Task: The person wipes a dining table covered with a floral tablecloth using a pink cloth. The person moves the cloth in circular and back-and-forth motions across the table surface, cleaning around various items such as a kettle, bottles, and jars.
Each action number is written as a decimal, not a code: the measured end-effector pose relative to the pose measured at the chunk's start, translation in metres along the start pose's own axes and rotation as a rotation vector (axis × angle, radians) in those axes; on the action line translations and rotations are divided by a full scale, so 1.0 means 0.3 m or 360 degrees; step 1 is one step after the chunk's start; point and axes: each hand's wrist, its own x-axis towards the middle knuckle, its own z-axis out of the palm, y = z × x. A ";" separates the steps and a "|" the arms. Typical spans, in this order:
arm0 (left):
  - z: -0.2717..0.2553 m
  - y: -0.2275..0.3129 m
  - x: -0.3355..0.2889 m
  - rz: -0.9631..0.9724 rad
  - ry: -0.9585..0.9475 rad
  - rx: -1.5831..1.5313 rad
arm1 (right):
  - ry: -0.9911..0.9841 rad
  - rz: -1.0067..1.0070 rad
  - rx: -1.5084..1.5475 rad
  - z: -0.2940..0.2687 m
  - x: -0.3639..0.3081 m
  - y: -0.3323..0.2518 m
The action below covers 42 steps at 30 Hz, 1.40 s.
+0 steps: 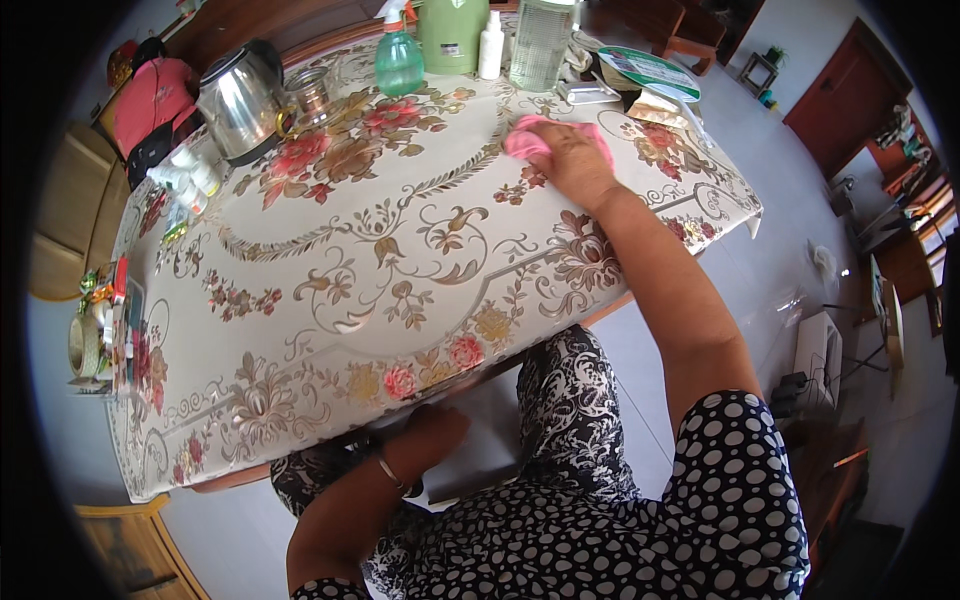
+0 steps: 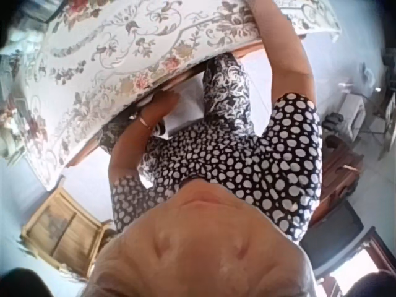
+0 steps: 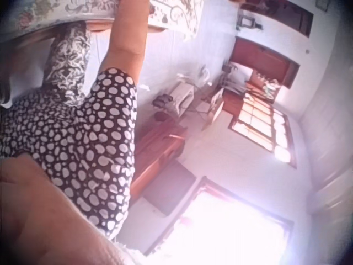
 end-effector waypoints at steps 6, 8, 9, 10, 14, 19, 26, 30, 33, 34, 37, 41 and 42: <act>-0.014 0.001 0.012 -0.0023 0.0089 -0.0017 | 0.0054 0.0367 -0.0134 -0.149 -0.150 0.332; 0.001 0.002 0.020 -0.0010 0.0098 -0.0042 | 0.0115 0.0514 -0.0299 -0.168 -0.215 0.477; 0.028 -0.007 0.023 -0.0002 0.0121 -0.0066 | 0.0043 0.0653 -0.0381 -0.189 -0.242 0.531; 0.047 -0.013 0.027 0.0011 0.0141 -0.0088 | -0.0029 0.0796 -0.0466 -0.209 -0.268 0.576; 0.064 -0.013 0.021 0.0008 0.0123 -0.0127 | -0.0115 0.1098 -0.0668 -0.303 -0.341 0.668; 0.031 -0.006 0.005 0.0060 0.0125 -0.0069 | -0.0205 0.1547 -0.0695 -0.353 -0.416 0.843; 0.048 -0.012 -0.003 0.0069 0.0135 -0.0050 | -0.0148 0.1751 -0.0809 -0.338 -0.456 0.868; 0.004 0.006 -0.006 0.0080 0.0060 -0.0001 | 0.0152 0.1134 -0.0670 -0.350 -0.540 0.732; 0.031 0.001 0.000 0.0063 0.0072 0.0020 | 0.0312 0.0784 -0.0570 -0.364 -0.575 0.533; 0.046 -0.005 0.001 0.0057 0.0096 0.0038 | 0.0352 0.0709 -0.0540 -0.361 -0.593 0.502; 0.059 -0.013 -0.006 0.0065 0.0116 0.0004 | 0.0354 0.0533 -0.0366 -0.364 -0.590 0.281; 0.048 -0.005 -0.028 0.0055 0.0058 0.0067 | 0.0371 0.0333 -0.0134 -0.343 -0.580 -0.016; 0.067 -0.008 -0.029 0.0047 0.0090 0.0067 | 0.0384 0.0269 -0.0117 -0.330 -0.566 -0.101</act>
